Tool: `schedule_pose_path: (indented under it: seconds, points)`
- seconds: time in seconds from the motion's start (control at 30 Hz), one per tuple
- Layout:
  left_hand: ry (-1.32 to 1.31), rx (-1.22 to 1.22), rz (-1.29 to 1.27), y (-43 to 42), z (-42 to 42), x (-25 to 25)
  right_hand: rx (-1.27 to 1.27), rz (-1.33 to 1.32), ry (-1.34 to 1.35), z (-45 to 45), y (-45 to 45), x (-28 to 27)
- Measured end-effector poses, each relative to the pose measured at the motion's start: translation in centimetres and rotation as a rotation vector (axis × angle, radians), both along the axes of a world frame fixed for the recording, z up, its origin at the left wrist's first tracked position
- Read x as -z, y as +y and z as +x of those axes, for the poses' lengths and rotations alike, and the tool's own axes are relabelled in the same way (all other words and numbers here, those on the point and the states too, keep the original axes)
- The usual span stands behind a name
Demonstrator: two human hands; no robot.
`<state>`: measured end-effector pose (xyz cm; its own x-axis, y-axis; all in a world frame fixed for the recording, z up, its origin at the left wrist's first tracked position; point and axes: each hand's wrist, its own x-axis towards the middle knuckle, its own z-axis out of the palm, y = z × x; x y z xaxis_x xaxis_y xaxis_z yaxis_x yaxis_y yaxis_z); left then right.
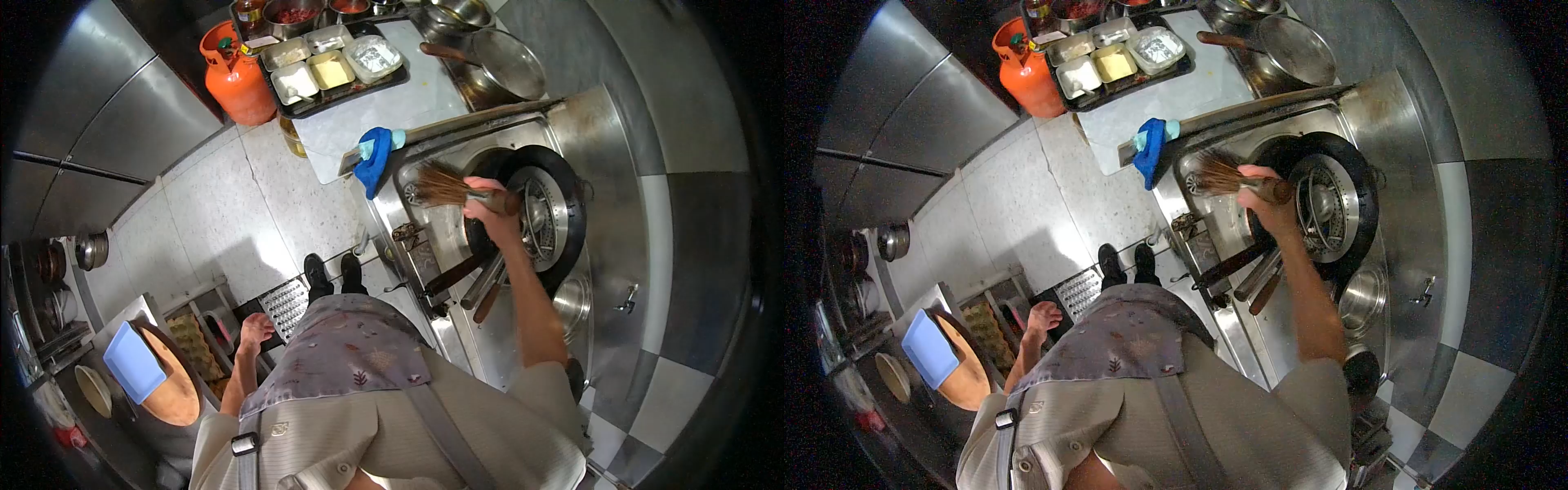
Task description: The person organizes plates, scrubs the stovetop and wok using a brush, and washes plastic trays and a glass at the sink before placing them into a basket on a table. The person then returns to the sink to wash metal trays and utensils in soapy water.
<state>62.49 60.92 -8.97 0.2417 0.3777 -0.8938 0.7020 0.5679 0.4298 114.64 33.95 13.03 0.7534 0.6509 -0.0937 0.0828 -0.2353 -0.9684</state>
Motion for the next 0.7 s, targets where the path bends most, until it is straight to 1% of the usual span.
schedule_pose_path:
  seconds: [0.03,0.07,0.1,0.17,0.2,0.23,0.3,0.37,0.4,0.47,0.5,0.53,0.57,0.6,0.63,0.67,0.7]
  points:
    - [-0.006,0.009,-0.001,0.0,-0.1,0.0,-0.025,0.075,-0.064,-0.2,0.8,0.0]
    - [-0.013,0.02,-0.018,0.2,-0.2,-0.1,-0.137,0.044,-0.357,-0.2,1.0,1.1]
    - [-0.028,0.036,-0.032,0.6,0.2,0.2,-0.213,0.161,-0.428,0.1,-0.1,4.2]
    - [0.0,0.01,0.005,0.8,0.9,0.0,-0.108,0.005,-0.201,-0.9,-1.4,2.3]
    - [-0.055,-0.022,-0.02,0.8,0.8,0.0,-0.096,0.086,-0.199,-0.3,-1.5,1.7]
    - [-0.104,-0.052,-0.042,1.0,0.6,-0.1,0.03,0.112,0.055,0.0,-2.0,0.9]
    - [-0.078,-0.037,-0.028,0.9,0.7,0.0,0.171,-0.024,0.163,0.8,-2.1,-1.4]
    - [-0.038,-0.017,-0.014,1.0,0.5,-0.1,0.198,0.032,-0.07,2.1,-1.5,0.2]
    - [-0.029,0.021,-0.016,1.1,0.3,0.1,0.226,-0.025,-0.188,2.1,-0.4,0.1]
    - [-0.036,0.079,-0.032,1.2,-0.4,1.2,0.243,0.002,-0.165,2.4,-1.0,2.9]
    - [-0.034,0.087,-0.032,1.6,-0.4,0.7,0.256,0.033,-0.156,2.0,-0.8,3.1]
    - [-0.024,0.037,-0.019,1.7,0.1,0.5,0.239,-0.06,-0.173,1.6,-1.5,2.6]
    - [-0.009,-0.015,-0.009,1.5,0.3,0.2,0.233,-0.062,-0.177,2.1,-1.9,1.9]
    - [-0.016,0.008,0.0,1.6,0.4,0.2,0.233,-0.153,-0.055,1.4,-1.9,-0.2]
    - [-0.017,0.011,-0.002,1.8,0.0,1.2,0.228,-0.236,0.062,1.1,-1.6,-1.9]
    - [-0.034,0.013,-0.033,2.1,-0.2,2.2,0.236,-0.253,-0.024,1.0,-0.7,-2.6]
    - [-0.044,0.019,-0.065,2.2,-0.3,1.9,0.236,-0.255,-0.019,0.9,-0.1,-2.3]
